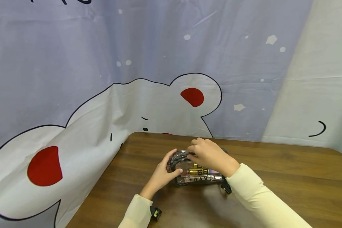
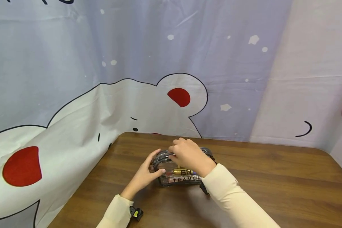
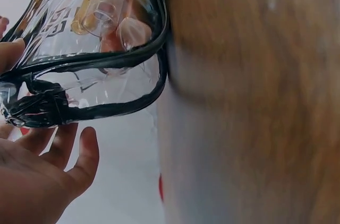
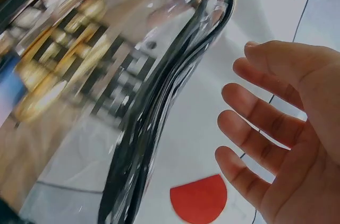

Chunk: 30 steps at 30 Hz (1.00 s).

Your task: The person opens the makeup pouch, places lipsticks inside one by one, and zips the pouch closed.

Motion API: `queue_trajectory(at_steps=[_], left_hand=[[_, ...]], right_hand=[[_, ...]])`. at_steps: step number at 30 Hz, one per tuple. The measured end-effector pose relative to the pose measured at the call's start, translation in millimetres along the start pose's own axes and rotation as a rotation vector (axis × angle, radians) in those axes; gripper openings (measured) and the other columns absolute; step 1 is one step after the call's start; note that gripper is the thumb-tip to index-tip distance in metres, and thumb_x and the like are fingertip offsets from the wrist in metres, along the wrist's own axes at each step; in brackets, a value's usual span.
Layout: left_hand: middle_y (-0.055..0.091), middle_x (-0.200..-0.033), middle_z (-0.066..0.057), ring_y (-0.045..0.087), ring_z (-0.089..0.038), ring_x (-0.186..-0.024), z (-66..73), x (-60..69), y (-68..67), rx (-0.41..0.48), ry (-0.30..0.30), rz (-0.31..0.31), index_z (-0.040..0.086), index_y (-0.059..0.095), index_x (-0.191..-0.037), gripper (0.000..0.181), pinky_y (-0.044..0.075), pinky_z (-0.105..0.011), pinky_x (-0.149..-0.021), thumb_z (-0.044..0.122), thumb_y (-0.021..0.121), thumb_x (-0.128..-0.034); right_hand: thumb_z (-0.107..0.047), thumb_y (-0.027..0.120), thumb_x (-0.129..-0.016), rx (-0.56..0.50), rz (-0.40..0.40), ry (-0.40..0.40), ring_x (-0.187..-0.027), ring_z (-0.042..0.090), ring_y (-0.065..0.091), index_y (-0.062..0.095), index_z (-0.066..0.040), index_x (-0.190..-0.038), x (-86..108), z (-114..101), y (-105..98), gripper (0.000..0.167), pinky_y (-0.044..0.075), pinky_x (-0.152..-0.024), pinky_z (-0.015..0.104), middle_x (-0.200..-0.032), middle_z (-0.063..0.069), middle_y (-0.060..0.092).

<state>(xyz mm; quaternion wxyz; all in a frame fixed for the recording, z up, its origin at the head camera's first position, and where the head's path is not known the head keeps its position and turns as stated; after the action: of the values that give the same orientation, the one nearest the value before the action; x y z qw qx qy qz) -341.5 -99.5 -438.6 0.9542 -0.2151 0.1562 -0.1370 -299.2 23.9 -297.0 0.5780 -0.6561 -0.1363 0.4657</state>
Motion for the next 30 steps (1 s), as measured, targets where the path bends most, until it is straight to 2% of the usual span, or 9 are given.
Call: queue_trajectory(at_steps=[4, 8, 11, 16, 20, 26, 30], left_hand=[[0.043, -0.148, -0.008, 0.049, -0.028, -0.127, -5.7, -0.6, 0.2, 0.071, -0.032, -0.031, 0.032, 0.023, -0.151, 0.081, 0.046, -0.045, -0.094, 0.037, 0.071, -0.0867], [0.045, -0.147, -0.008, 0.055, -0.031, -0.117, -12.3, -1.6, 1.7, 0.193, -0.041, -0.096, 0.026, 0.023, -0.152, 0.083, 0.048, -0.037, -0.088, 0.031, 0.073, -0.0856], [0.046, -0.146, -0.008, 0.056, -0.033, -0.118, -17.0, -1.2, 2.6, 0.253, -0.046, -0.144, 0.023, 0.028, -0.149, 0.080, 0.050, -0.036, -0.088, 0.025, 0.074, -0.0848], [0.050, -0.141, -0.007, 0.053, -0.032, -0.122, -21.7, 0.9, 4.3, 0.265, -0.058, -0.192, 0.018, 0.039, -0.140, 0.067, 0.050, -0.038, -0.091, 0.022, 0.075, -0.0838], [0.051, -0.137, -0.007, 0.054, -0.029, -0.120, -24.4, 1.2, 4.3, 0.272, -0.063, -0.199, 0.014, 0.043, -0.134, 0.061, 0.051, -0.037, -0.090, 0.023, 0.076, -0.0834], [0.048, -0.139, -0.006, 0.053, -0.023, -0.120, -28.5, 1.8, 4.7, 0.272, -0.047, -0.208, 0.015, 0.038, -0.142, 0.071, 0.049, -0.034, -0.095, 0.023, 0.076, -0.0831], [0.048, -0.139, -0.005, 0.054, -0.021, -0.117, -29.8, 1.5, 5.0, 0.273, -0.044, -0.202, 0.019, 0.035, -0.146, 0.074, 0.049, -0.032, -0.094, 0.020, 0.076, -0.0835]], right_hand=[[-0.021, 0.076, -0.082, -0.002, -0.029, -0.013, -0.072, 0.014, 0.057, 0.076, -0.013, -0.091, -9.6, -11, 6, 0.012, 0.046, -0.061, 0.027, -0.081, -0.001, 0.064], [-0.022, 0.075, -0.083, -0.016, -0.054, -0.022, -0.069, 0.012, 0.054, 0.077, -0.014, -0.092, -18.0, -20, 12, 0.012, 0.043, -0.059, 0.025, -0.078, -0.002, 0.061], [-0.022, 0.075, -0.083, -0.032, -0.078, -0.022, -0.070, 0.012, 0.054, 0.077, -0.014, -0.093, -23.7, -25, 18, 0.012, 0.044, -0.060, 0.025, -0.078, -0.003, 0.060], [-0.025, 0.073, -0.085, -0.058, -0.160, -0.002, -0.074, 0.012, 0.054, 0.077, -0.016, -0.097, -31.6, -32, 32, 0.015, 0.044, -0.063, 0.027, -0.084, -0.004, 0.061], [-0.026, 0.072, -0.086, -0.052, -0.201, 0.020, -0.073, 0.012, 0.052, 0.078, -0.018, -0.096, -38.0, -36, 43, 0.014, 0.042, -0.062, 0.027, -0.083, -0.005, 0.060], [-0.018, 0.073, -0.083, -0.021, -0.242, 0.066, -0.065, 0.012, 0.041, 0.077, -0.017, -0.081, -44.7, -41, 54, 0.005, 0.031, -0.058, 0.025, -0.076, -0.004, 0.055], [-0.019, 0.074, -0.079, 0.058, -0.290, 0.098, -0.064, 0.013, 0.039, 0.070, -0.018, -0.069, -48.4, -44, 60, 0.011, 0.028, -0.058, 0.027, -0.073, -0.003, 0.053]])
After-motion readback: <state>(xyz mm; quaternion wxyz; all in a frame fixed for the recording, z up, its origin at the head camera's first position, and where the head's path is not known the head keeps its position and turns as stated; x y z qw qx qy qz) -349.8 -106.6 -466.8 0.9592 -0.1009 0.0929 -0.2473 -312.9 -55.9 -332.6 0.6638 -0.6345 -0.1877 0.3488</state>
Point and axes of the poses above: each hand's wrist, its own x-axis away from the middle knuckle, its own y-axis out of the palm, z = x × y, the point moved 9 cm from there along -x, towards the middle knuckle
